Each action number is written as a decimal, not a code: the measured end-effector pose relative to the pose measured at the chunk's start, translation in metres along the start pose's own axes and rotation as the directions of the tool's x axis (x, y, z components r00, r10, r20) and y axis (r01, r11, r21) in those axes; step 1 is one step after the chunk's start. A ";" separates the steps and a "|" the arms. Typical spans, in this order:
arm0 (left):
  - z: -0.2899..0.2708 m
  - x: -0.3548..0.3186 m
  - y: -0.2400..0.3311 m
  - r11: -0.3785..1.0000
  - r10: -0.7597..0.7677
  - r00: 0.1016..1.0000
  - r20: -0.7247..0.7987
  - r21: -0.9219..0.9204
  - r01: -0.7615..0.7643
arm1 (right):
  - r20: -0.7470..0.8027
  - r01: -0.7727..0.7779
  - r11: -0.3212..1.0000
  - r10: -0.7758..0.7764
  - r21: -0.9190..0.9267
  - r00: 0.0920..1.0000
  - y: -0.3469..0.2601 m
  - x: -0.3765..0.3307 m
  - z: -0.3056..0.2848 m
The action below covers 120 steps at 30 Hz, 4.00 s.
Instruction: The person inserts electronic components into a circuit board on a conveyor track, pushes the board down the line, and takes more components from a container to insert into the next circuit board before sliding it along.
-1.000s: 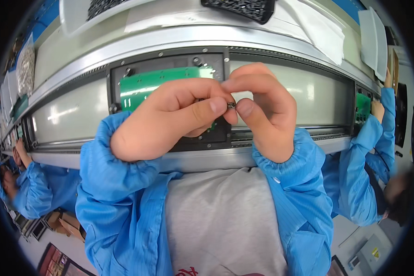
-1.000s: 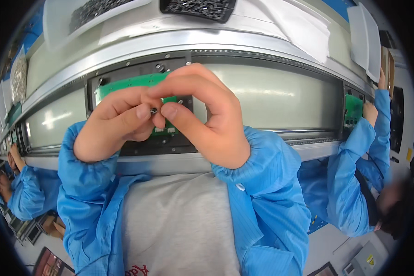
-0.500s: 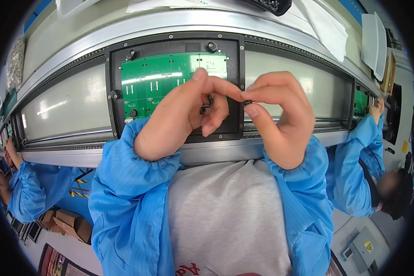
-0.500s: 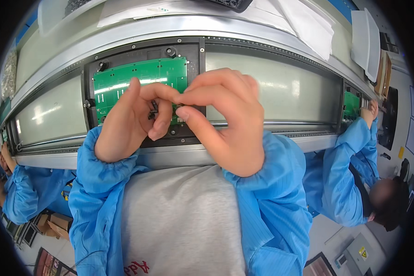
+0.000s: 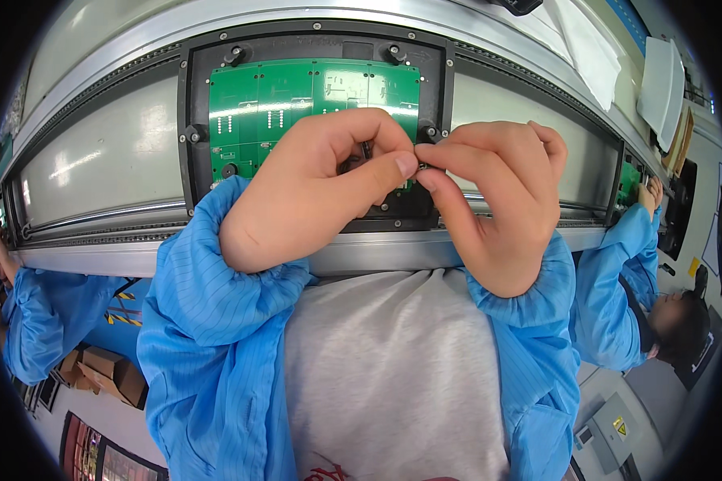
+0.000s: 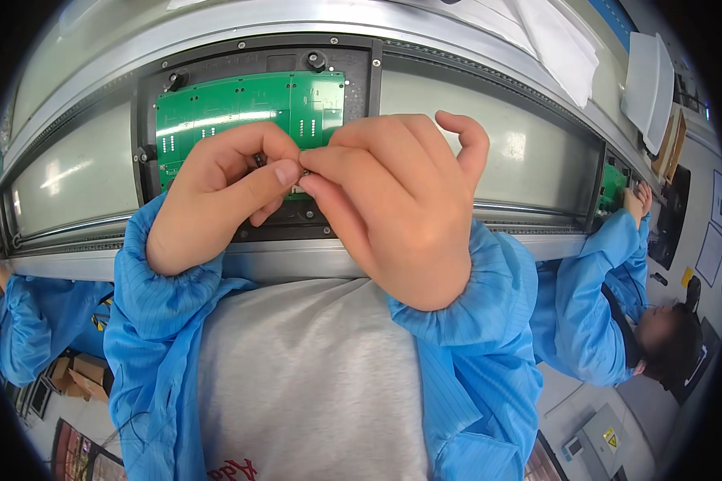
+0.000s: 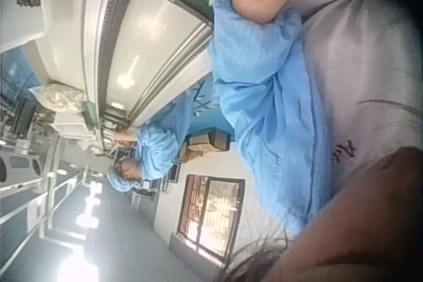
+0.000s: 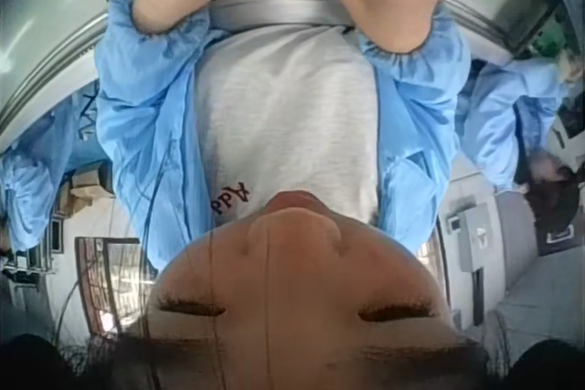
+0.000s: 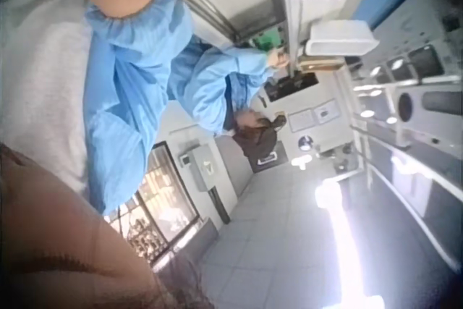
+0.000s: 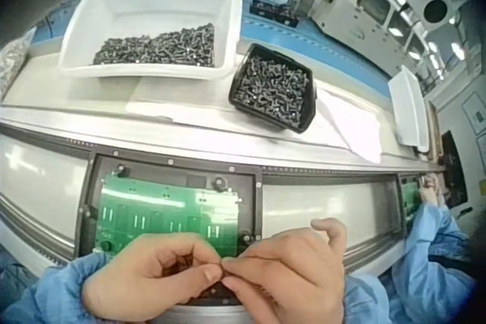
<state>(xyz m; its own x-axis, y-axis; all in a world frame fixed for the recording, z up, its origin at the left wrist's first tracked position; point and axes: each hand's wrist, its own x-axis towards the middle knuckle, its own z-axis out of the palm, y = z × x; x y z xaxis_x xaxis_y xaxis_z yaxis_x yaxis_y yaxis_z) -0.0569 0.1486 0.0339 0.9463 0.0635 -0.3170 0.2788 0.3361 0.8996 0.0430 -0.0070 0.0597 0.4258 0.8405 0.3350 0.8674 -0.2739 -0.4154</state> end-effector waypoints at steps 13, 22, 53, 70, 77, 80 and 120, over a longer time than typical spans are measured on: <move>-0.006 -0.004 0.000 0.998 0.023 1.000 0.012 0.063 -0.024 | 0.214 -0.189 0.892 0.107 0.410 0.971 0.009 0.005 -0.001; -0.002 -0.003 -0.005 0.998 0.065 0.998 -0.027 0.017 -0.065 | 0.182 -0.210 0.819 0.131 0.534 0.974 0.012 -0.002 0.009; -0.015 -0.002 -0.001 0.982 0.180 0.962 -0.203 -0.013 -0.186 | 0.458 0.020 0.997 0.015 -0.070 0.889 0.033 0.014 0.028; -0.015 -0.001 0.003 0.991 0.125 0.971 -0.204 -0.016 -0.131 | 0.503 0.117 0.983 -0.029 -0.144 0.864 0.035 0.023 0.021; -0.030 0.002 -0.007 0.974 0.082 0.996 -0.024 -0.212 -0.085 | 0.471 0.148 0.989 -0.116 -0.031 0.874 0.050 0.012 0.024; -0.023 0.006 -0.008 0.906 0.048 0.998 -0.046 -0.419 -0.063 | 0.390 0.138 0.990 -0.124 -0.008 0.912 0.056 0.009 0.020; -0.017 0.001 -0.015 0.986 -0.022 1.000 -0.014 -0.164 0.019 | 0.094 0.005 0.967 -0.029 0.254 0.995 0.018 0.019 0.022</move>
<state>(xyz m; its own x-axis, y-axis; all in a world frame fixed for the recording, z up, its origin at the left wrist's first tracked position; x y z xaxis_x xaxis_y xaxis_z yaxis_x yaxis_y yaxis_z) -0.0630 0.1600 0.0150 0.9375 0.0695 -0.3409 0.2664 0.4869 0.8318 0.0612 0.0142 0.0403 0.3742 0.8883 0.2663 0.7756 -0.1423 -0.6150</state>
